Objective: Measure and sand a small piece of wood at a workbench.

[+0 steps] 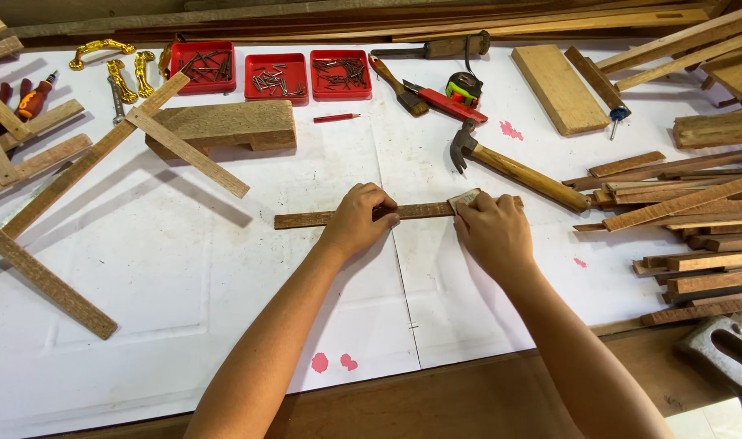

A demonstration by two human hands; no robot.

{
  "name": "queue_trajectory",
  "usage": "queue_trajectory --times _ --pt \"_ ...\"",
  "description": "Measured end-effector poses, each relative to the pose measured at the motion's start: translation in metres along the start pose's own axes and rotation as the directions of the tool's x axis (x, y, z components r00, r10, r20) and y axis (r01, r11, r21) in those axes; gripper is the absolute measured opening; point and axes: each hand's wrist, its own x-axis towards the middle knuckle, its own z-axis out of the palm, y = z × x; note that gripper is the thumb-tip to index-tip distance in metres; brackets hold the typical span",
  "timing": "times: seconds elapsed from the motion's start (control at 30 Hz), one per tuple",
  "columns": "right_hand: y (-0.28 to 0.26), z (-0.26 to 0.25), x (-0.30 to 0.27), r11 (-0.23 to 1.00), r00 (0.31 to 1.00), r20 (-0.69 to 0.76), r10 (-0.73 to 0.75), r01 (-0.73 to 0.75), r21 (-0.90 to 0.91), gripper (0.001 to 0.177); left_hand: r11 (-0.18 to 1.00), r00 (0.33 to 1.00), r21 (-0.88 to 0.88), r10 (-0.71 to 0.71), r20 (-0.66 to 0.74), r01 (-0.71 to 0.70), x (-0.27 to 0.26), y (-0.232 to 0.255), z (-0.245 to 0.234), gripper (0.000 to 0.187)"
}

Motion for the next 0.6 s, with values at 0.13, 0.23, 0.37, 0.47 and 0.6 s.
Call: queue_trajectory --times 0.13,0.23,0.37,0.47,0.6 --pt "-0.037 0.019 0.013 0.989 0.994 0.103 0.027 -0.012 -0.145 0.026 1.0 1.0 -0.009 0.007 -0.001 -0.007 0.002 -0.004 0.002 0.019" --pt "-0.063 0.019 0.017 0.992 0.998 -0.001 -0.061 0.061 -0.113 0.03 1.0 1.0 0.003 0.007 0.001 -0.007 0.002 -0.005 0.003 0.019" --pt "-0.064 0.008 0.018 0.994 0.991 -0.071 -0.11 0.109 -0.019 0.028 0.996 0.996 0.019 0.091 0.001 -0.091 -0.001 -0.015 0.002 0.021" --pt "-0.055 0.002 0.02 0.99 0.99 -0.051 -0.13 0.132 0.053 0.026 0.993 0.994 0.046 0.112 0.013 -0.113 -0.008 -0.025 -0.011 0.024" --pt "-0.055 -0.003 0.022 0.986 0.988 0.014 -0.155 0.154 0.07 0.025 0.991 0.999 0.13 0.037 -0.019 -0.035 -0.039 -0.047 -0.039 0.023"
